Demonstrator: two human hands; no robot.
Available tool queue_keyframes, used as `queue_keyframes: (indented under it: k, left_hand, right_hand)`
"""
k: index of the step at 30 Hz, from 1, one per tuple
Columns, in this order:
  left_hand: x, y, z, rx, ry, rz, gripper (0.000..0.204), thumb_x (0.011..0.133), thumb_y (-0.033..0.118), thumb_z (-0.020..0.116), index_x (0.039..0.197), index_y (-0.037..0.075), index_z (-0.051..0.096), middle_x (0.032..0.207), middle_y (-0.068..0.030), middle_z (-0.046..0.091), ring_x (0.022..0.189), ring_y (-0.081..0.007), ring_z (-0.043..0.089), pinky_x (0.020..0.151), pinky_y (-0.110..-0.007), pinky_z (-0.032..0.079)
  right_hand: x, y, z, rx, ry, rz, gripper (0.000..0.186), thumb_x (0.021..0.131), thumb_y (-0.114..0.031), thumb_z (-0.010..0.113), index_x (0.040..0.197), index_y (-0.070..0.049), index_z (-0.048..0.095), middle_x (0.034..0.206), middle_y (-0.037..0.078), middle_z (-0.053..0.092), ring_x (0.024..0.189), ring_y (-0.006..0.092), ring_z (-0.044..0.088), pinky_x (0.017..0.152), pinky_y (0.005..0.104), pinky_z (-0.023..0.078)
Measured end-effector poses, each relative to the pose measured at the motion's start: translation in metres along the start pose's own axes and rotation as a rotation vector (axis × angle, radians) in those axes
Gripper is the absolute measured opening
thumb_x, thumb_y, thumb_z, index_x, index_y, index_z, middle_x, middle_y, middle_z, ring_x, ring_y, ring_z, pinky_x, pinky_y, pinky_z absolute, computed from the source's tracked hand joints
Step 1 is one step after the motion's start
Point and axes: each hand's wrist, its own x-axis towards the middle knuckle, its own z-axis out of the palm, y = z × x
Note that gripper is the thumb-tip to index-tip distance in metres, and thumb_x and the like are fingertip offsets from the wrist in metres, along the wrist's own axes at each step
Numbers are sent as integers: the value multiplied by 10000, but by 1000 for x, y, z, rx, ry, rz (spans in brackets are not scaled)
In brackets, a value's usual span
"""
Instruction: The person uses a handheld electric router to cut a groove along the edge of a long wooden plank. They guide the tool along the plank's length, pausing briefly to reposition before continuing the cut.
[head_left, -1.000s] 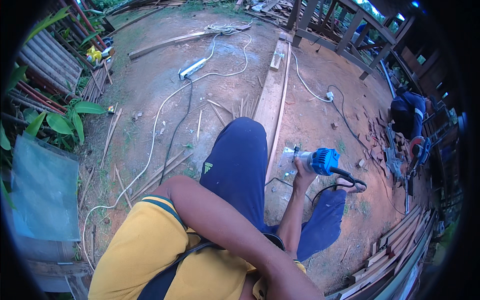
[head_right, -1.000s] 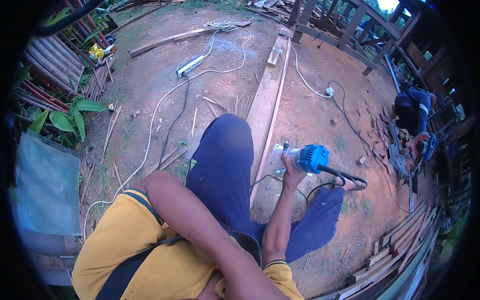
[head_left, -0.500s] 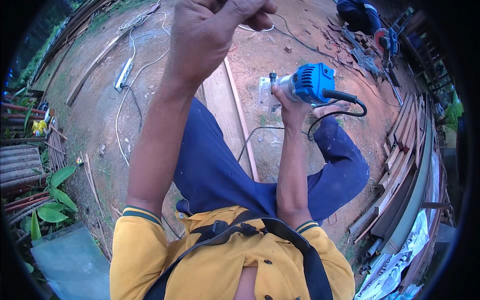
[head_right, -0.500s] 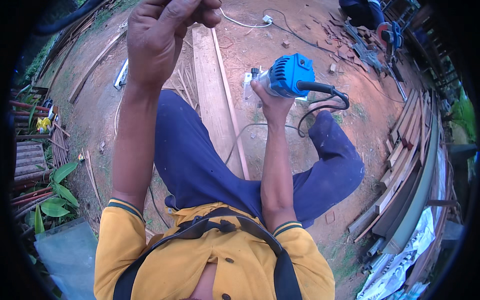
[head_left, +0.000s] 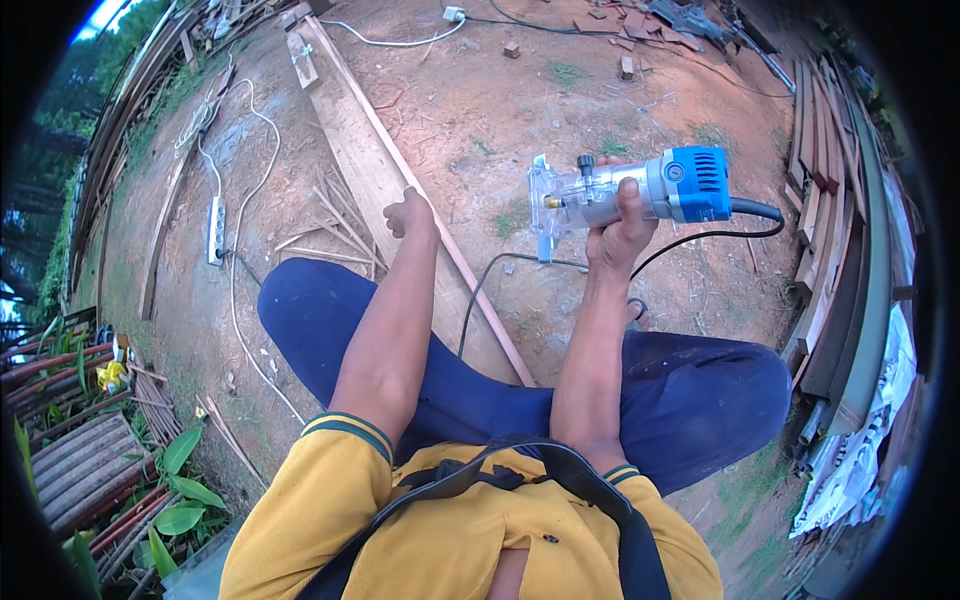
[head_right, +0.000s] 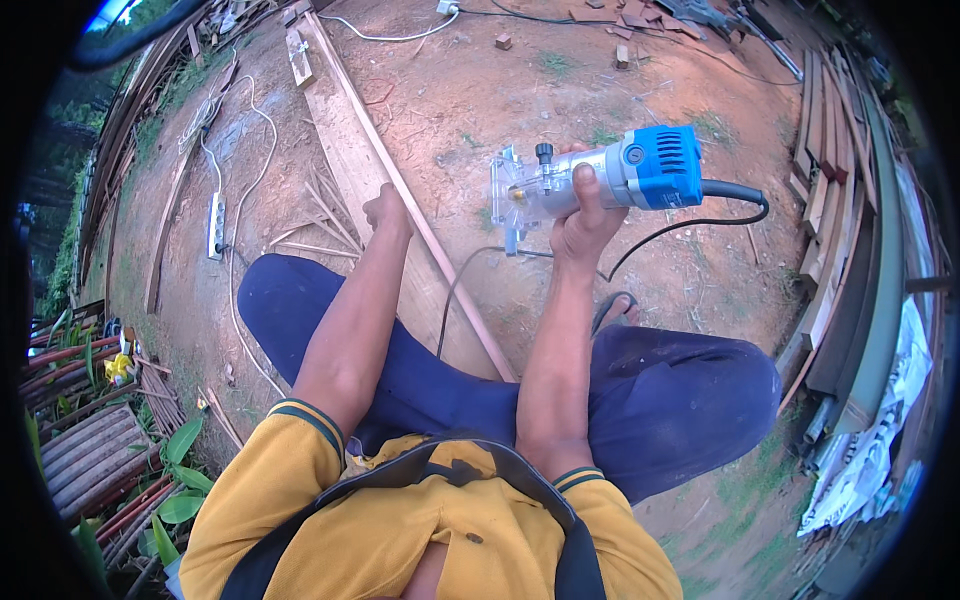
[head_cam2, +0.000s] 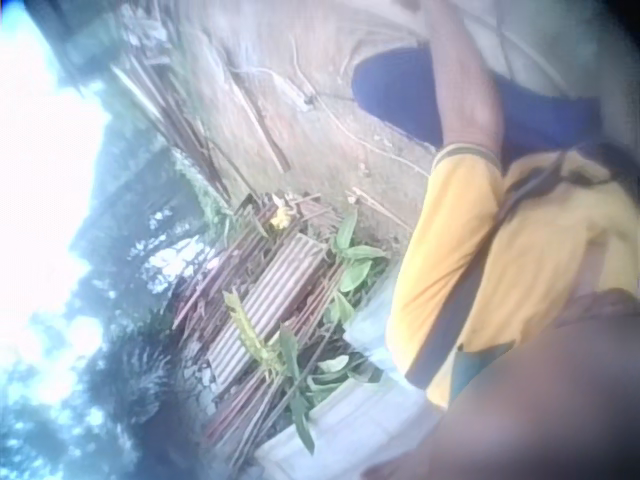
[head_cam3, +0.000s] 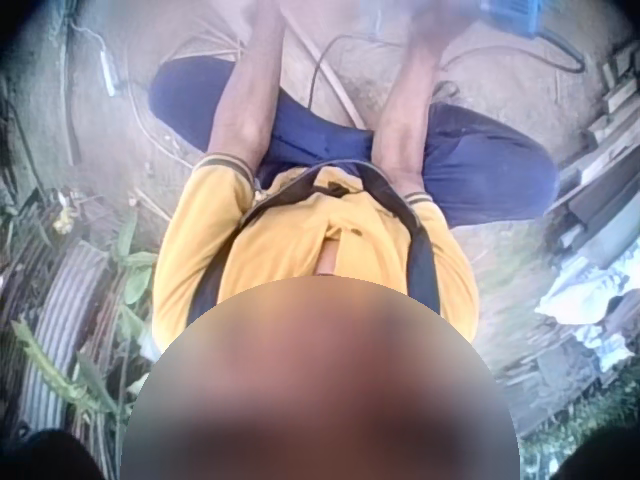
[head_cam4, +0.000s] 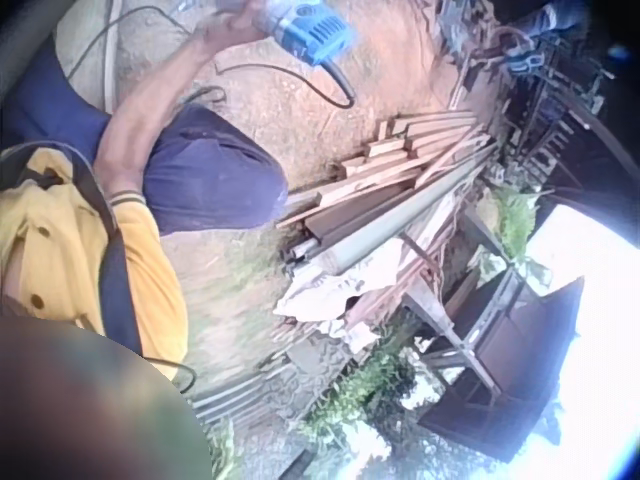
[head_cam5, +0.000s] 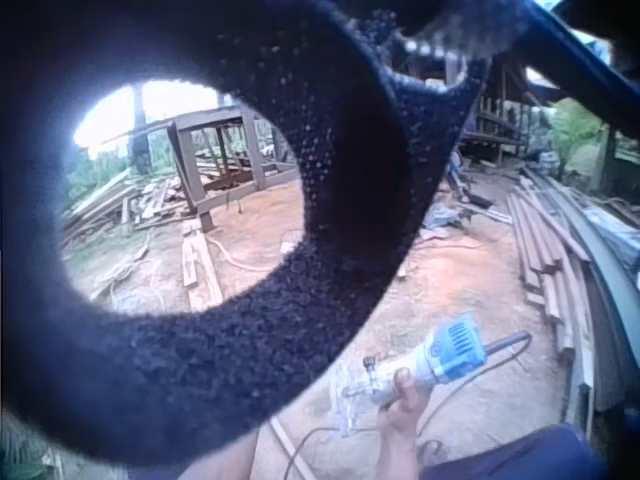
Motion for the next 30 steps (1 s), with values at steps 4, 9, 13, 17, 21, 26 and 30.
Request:
queue_keyframes:
  k: [4,9,13,17,21,26,30]
  left_hand:
    - [-10,-6,5,406,-76,134,825,832,519,727,1362,-66,487,1478,-264,441,1438,-394,374,1160,-590,316]
    - [-37,-66,4,611,-55,298,1076,786,596,767,1527,-33,305,1649,-268,180,1556,-400,120,1199,-689,95]
    - [-49,-109,-4,906,-134,486,1097,829,491,743,1593,-29,153,1694,-282,15,1587,-400,-31,1197,-708,15]
    - [-49,-120,-7,878,-91,595,963,861,341,699,1588,-21,181,1697,-267,38,1583,-416,-21,1193,-710,-13]
    - [-46,-125,-8,872,-118,677,933,844,281,677,1586,-18,199,1706,-239,54,1583,-420,-28,1189,-711,-42]
    - [-47,-122,-13,834,-149,657,971,786,279,648,1584,-48,201,1708,-239,59,1583,-428,-34,1182,-697,-104]
    - [-52,-120,-15,768,-168,681,984,768,274,629,1580,-66,191,1701,-261,80,1580,-445,-28,1175,-674,-150]
  right_hand:
    - [17,3,-26,94,76,27,644,831,-337,845,1279,-11,518,1121,163,652,1051,305,666,963,468,558]
    - [23,23,-48,98,130,87,634,846,-459,821,1252,-48,559,1171,159,656,1123,320,650,1036,478,524]
    - [25,48,-57,116,182,154,642,849,-458,815,1260,-41,554,1169,169,655,1134,332,643,1047,493,512]
    - [24,74,-67,96,220,258,653,842,-466,808,1265,-37,553,1173,169,654,1141,337,638,1058,501,502]
    - [28,97,-83,85,230,340,666,834,-469,804,1272,-35,552,1182,167,653,1145,340,635,1065,501,498]
    - [44,117,-95,117,219,496,743,825,-471,822,1320,-15,506,1172,179,650,1101,321,657,1013,487,540]
    - [58,124,-92,135,78,595,837,818,-526,817,1363,0,461,1188,201,631,1123,333,634,1046,476,504]
